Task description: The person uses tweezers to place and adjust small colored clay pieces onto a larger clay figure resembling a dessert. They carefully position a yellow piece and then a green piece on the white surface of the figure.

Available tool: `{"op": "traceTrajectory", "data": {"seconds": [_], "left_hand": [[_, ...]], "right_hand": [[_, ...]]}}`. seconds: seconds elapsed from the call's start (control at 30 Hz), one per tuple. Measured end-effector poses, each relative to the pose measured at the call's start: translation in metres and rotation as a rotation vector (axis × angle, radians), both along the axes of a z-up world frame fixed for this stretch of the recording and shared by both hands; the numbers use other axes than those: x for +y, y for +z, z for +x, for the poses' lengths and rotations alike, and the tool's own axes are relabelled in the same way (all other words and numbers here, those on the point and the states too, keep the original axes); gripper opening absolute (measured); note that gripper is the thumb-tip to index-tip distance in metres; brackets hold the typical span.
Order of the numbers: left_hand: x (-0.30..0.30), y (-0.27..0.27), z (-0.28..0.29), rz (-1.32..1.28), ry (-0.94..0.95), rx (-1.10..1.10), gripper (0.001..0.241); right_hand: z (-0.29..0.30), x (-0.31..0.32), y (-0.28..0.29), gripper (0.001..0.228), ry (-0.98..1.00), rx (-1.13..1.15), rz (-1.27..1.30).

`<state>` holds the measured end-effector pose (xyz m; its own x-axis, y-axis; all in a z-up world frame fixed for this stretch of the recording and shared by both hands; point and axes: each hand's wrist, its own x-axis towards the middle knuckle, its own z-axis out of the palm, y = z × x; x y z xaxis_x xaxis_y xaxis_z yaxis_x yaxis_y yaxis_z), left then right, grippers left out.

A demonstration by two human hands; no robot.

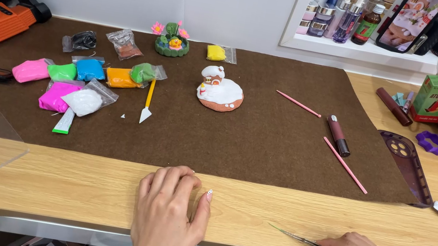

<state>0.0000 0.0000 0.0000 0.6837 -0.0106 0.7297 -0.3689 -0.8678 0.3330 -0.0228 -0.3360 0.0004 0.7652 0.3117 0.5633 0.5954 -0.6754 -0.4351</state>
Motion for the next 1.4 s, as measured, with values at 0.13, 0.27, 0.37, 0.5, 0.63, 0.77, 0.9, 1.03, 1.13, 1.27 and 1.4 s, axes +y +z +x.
{"op": "traceTrajectory", "data": {"seconds": [0.13, 0.27, 0.37, 0.5, 0.63, 0.77, 0.9, 1.03, 1.13, 1.27, 1.4], "left_hand": [[0.000, -0.001, 0.000, -0.003, -0.002, 0.005, 0.018], [0.001, 0.000, 0.000, 0.002, -0.001, 0.007, 0.019], [0.001, 0.000, -0.001, -0.002, -0.003, 0.009, 0.019], [0.002, 0.004, -0.003, -0.043, -0.034, 0.005, 0.018], [0.003, 0.011, -0.008, -0.093, -0.076, -0.011, 0.019], [-0.010, 0.019, -0.018, -0.192, -0.214, 0.014, 0.030], [-0.037, 0.041, -0.032, -0.380, -0.455, 0.026, 0.038], [-0.046, 0.040, -0.031, -0.672, -0.524, 0.184, 0.042], [-0.047, 0.035, -0.027, -0.986, -0.561, 0.307, 0.042], [-0.034, 0.030, -0.027, -1.244, -0.685, 0.370, 0.043], [-0.009, 0.024, -0.035, -1.372, -0.661, 0.417, 0.037]], "right_hand": [[0.001, -0.003, -0.004, 0.015, 0.004, 0.009, 0.015], [-0.001, -0.005, -0.003, 0.017, -0.018, 0.045, 0.012], [-0.002, -0.007, -0.003, 0.017, -0.041, 0.074, 0.013], [-0.002, -0.011, -0.005, 0.016, -0.082, 0.110, 0.010], [0.001, -0.013, 0.005, 0.015, -0.109, 0.146, 0.001], [0.003, -0.013, 0.015, 0.016, -0.152, 0.214, 0.023], [0.003, -0.011, 0.019, 0.015, -0.143, 0.202, 0.140], [0.005, -0.006, 0.027, 0.021, -0.305, 0.371, 0.368], [0.012, 0.002, 0.044, 0.027, -0.328, 0.615, 0.720], [0.025, 0.016, 0.074, 0.025, -0.139, 0.653, 0.719], [0.028, 0.037, 0.103, 0.023, -0.038, 0.676, 0.800]]}}
